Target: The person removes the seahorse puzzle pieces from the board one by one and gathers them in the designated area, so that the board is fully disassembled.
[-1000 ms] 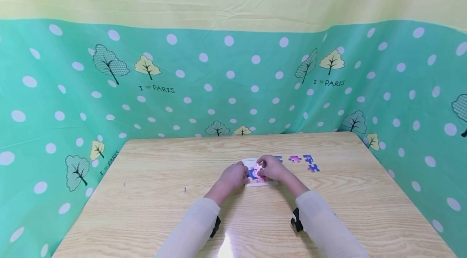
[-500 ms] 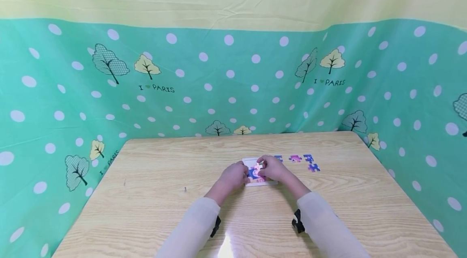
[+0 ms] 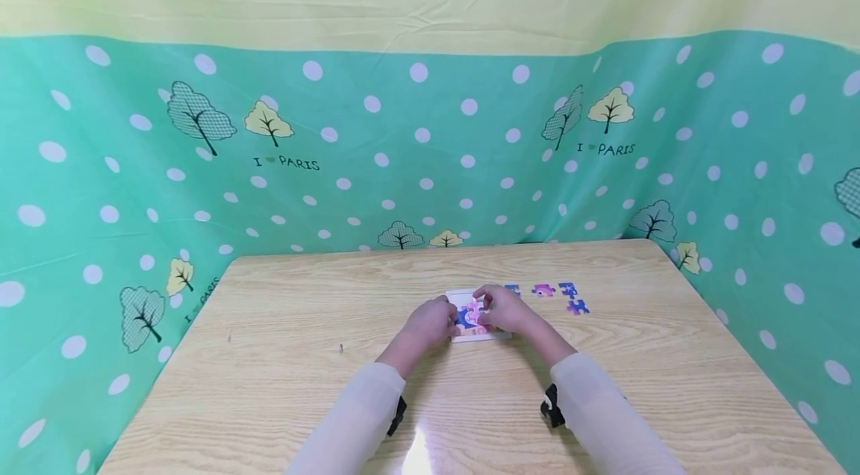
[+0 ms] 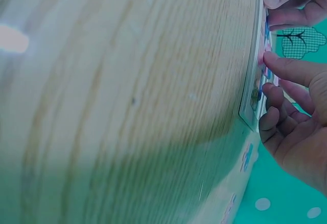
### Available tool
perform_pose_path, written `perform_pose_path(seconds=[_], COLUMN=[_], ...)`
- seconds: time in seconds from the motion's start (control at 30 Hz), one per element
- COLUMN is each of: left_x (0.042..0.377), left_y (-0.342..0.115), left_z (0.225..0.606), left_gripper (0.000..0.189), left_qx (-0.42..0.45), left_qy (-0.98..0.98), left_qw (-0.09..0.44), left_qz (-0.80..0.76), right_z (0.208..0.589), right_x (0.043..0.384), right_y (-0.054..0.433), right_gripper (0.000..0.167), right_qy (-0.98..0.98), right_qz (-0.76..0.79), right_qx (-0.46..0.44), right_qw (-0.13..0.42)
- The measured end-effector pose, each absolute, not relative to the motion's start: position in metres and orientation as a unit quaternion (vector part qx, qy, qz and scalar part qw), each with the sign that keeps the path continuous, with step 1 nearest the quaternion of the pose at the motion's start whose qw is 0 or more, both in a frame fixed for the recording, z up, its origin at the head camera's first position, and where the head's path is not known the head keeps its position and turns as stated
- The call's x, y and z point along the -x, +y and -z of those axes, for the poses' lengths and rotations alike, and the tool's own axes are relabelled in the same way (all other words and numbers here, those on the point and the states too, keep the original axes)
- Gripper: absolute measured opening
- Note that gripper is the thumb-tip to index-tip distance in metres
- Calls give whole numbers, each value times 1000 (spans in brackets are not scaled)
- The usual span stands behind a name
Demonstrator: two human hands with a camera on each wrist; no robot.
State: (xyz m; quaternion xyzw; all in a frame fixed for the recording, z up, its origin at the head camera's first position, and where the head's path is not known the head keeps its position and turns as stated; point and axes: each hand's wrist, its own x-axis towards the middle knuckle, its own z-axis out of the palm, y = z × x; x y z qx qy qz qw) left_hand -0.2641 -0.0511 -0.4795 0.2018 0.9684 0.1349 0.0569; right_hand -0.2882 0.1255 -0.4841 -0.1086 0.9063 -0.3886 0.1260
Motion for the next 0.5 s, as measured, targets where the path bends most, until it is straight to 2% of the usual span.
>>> perform_pose_path(seconds=[0.5], left_x=[262], left_y=[-51], left_z=[477], left_gripper=[15], left_qx=[-202], left_qy=[969], left_qw=[60], left_qz=[-130], right_z=[483], right_x=[286], right_y=[125], right_gripper=[39], right_qy=[910], right_qz=[386], right_qx=[91], right_qw=[123])
